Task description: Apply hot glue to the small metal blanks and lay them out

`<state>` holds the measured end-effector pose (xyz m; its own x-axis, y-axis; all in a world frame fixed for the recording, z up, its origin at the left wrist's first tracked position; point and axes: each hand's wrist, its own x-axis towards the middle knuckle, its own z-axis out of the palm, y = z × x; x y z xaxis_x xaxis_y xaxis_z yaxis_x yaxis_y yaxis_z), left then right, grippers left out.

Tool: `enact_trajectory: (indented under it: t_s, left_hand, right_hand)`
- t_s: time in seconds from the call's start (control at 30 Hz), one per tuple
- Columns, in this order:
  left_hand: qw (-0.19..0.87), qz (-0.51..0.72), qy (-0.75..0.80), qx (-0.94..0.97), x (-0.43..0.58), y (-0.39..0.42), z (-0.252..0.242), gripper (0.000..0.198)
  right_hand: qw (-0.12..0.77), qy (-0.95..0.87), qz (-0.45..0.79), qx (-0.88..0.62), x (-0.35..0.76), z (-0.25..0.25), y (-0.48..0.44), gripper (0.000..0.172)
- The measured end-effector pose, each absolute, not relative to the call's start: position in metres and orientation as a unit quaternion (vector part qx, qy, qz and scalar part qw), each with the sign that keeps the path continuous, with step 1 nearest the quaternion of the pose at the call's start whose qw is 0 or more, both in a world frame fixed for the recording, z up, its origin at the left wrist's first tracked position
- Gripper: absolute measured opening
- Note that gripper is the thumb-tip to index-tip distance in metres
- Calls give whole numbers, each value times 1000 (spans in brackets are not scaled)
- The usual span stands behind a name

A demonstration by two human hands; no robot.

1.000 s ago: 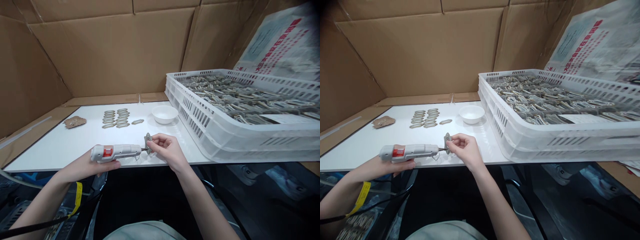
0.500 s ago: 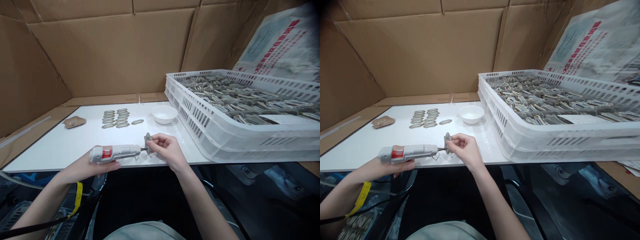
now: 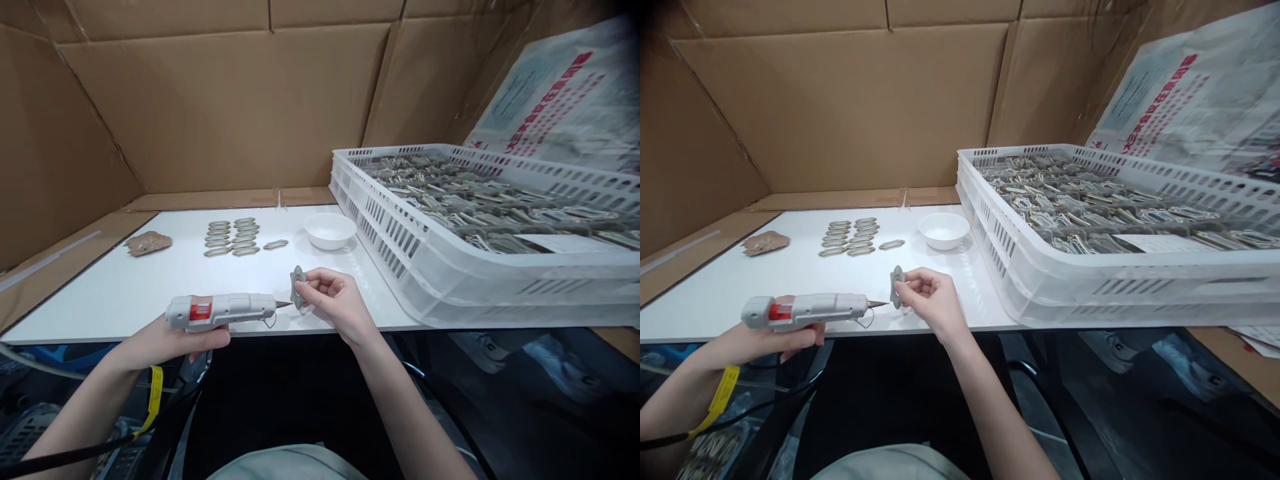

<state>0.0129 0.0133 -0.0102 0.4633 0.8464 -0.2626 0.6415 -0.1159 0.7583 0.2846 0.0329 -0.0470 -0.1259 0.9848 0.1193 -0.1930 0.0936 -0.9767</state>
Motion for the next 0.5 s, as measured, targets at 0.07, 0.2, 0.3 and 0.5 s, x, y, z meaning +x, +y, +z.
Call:
enact_trajectory:
  t_s: [0.07, 0.2, 0.3, 0.5]
  left_hand:
    - [449, 127, 496, 732, 11, 12, -12, 43]
    - [460, 139, 461, 746, 4, 13, -14, 37]
    - [463, 147, 436, 758, -2, 16, -14, 36]
    - [466, 195, 436, 745, -21, 20, -16, 47]
  right_hand:
    - [537, -508, 554, -384, 285, -48, 34, 29]
    - [538, -503, 555, -386, 285, -49, 36, 29]
    - [530, -509, 546, -402, 285, -44, 38, 32]
    - [529, -609, 430, -405, 278, -4, 55, 28]
